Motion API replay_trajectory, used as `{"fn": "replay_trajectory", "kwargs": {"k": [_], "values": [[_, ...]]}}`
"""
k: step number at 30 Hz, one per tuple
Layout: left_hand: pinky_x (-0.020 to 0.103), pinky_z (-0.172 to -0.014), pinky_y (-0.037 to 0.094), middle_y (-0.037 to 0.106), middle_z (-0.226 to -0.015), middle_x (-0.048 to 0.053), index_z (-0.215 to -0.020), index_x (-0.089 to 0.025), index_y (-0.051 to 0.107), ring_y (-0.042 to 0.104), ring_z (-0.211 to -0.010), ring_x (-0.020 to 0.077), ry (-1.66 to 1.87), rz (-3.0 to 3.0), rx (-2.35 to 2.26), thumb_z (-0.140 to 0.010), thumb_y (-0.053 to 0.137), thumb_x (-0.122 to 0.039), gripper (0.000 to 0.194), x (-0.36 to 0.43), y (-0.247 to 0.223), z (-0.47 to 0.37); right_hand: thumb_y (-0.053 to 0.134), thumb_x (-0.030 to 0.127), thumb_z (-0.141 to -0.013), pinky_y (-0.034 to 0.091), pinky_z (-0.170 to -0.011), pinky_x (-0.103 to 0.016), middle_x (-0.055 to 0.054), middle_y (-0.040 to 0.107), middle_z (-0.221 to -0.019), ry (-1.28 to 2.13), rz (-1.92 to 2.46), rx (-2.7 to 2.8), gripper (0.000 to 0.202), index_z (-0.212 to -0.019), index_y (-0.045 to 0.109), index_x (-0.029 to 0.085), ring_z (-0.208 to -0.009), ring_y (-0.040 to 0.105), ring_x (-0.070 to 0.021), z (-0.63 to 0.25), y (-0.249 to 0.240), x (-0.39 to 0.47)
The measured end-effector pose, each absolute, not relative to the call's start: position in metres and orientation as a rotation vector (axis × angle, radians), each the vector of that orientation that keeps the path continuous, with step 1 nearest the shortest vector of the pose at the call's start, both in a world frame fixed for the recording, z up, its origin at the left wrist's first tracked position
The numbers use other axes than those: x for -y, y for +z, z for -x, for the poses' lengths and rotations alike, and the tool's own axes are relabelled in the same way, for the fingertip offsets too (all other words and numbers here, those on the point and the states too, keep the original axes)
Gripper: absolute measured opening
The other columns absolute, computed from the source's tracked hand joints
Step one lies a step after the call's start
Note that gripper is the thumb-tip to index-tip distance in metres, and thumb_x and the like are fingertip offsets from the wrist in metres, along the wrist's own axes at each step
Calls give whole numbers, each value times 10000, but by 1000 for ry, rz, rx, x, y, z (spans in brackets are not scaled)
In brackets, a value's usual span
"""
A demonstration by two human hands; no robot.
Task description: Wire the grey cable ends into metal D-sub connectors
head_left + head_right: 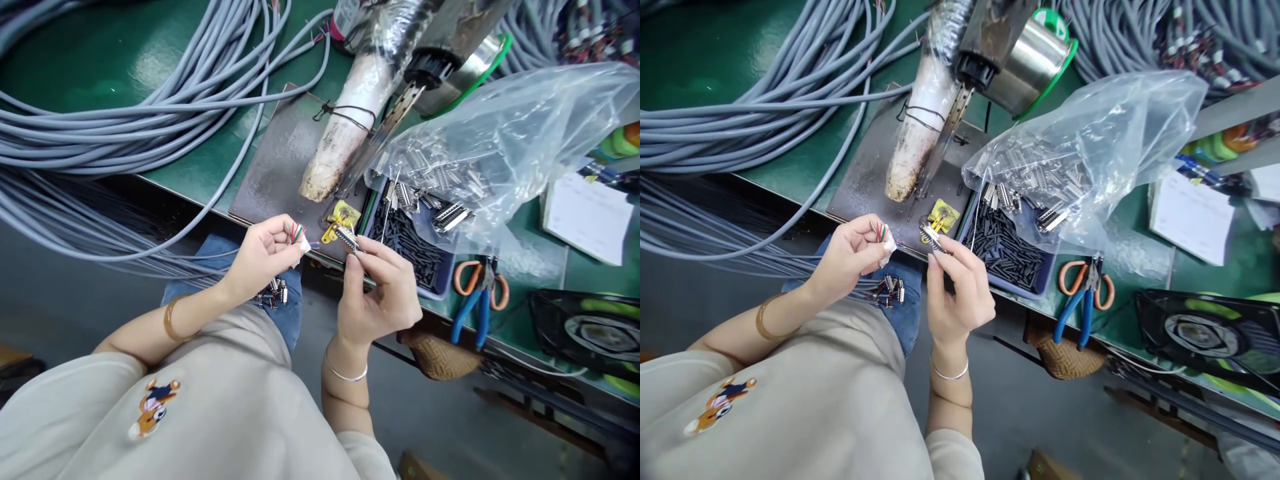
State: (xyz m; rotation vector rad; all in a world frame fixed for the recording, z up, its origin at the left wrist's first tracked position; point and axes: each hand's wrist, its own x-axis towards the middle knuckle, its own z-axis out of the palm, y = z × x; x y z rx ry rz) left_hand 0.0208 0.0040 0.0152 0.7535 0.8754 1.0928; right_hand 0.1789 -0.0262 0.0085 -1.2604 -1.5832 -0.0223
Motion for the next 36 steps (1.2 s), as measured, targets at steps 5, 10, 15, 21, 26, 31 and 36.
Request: {"fn": "replay_trajectory", "kwargs": {"k": [5, 10, 15, 21, 26, 31, 36], "values": [[161, -417, 288, 566, -587, -53, -750, -170, 584, 382, -448, 19, 1081, -726, -846, -760, 834, -275, 271, -2, 11, -19, 657, 131, -911, 635, -765, -377, -46, 772, -1063, 49, 1295, 1590, 145, -983, 682, 254, -971, 758, -220, -178, 4, 28], [199, -403, 378, 633, -578, -4, -729, -187, 636, 527, -442, 86, 787, -745, -524, -689, 912, -417, 362, -6, -7, -2, 686, 129, -880, 633, -746, -377, -51, 774, -1051, 66, 1327, 1564, 121, -920, 683, 243, -956, 755, -224, -183, 7, 32], [231, -334, 330, 558, -468, 24, -500, -188, 525, 444, -334, 97, 729, -672, -346, -571, 938, -549, 553, -10, -39, 17, 723, 104, -840, 631, -710, -384, -54, 785, -1054, 62, 1303, 1551, 157, -920, 703, 238, -923, 756, -226, -186, 9, 37], [243, -321, 305, 554, -451, 33, -479, -198, 497, 454, -339, 118, 681, -668, -483, -466, 941, -596, 596, -9, -50, 28, 778, 124, -812, 628, -725, -406, -34, 776, -1046, 289, 1351, 1582, 165, -868, 731, 273, -899, 750, -233, -185, 22, 47], [212, -355, 271, 530, -475, -4, -579, -190, 536, 452, -365, 96, 735, -680, -537, -540, 934, -531, 526, -8, -39, 29, 776, 117, -826, 652, -810, -368, -28, 749, -1121, 374, 1391, 1774, 178, -883, 753, 284, -943, 745, -200, -185, 31, 53], [162, -387, 228, 524, -541, -47, -689, -175, 565, 391, -424, 42, 798, -670, -706, -602, 927, -442, 458, -5, -19, 18, 694, 137, -911, 674, -867, -332, -62, 722, -1234, 315, 1326, 2133, 158, -1011, 730, 253, -942, 757, -170, -188, 18, 52], [165, -395, 262, 584, -558, -40, -730, -161, 577, 360, -414, 20, 862, -737, -759, -664, 915, -310, 376, 0, -11, 7, 693, 92, -892, 678, -889, -332, -64, 714, -1286, 162, 1245, 2125, 261, -1086, 716, 266, -1043, 757, -193, -184, 9, 49]]}}
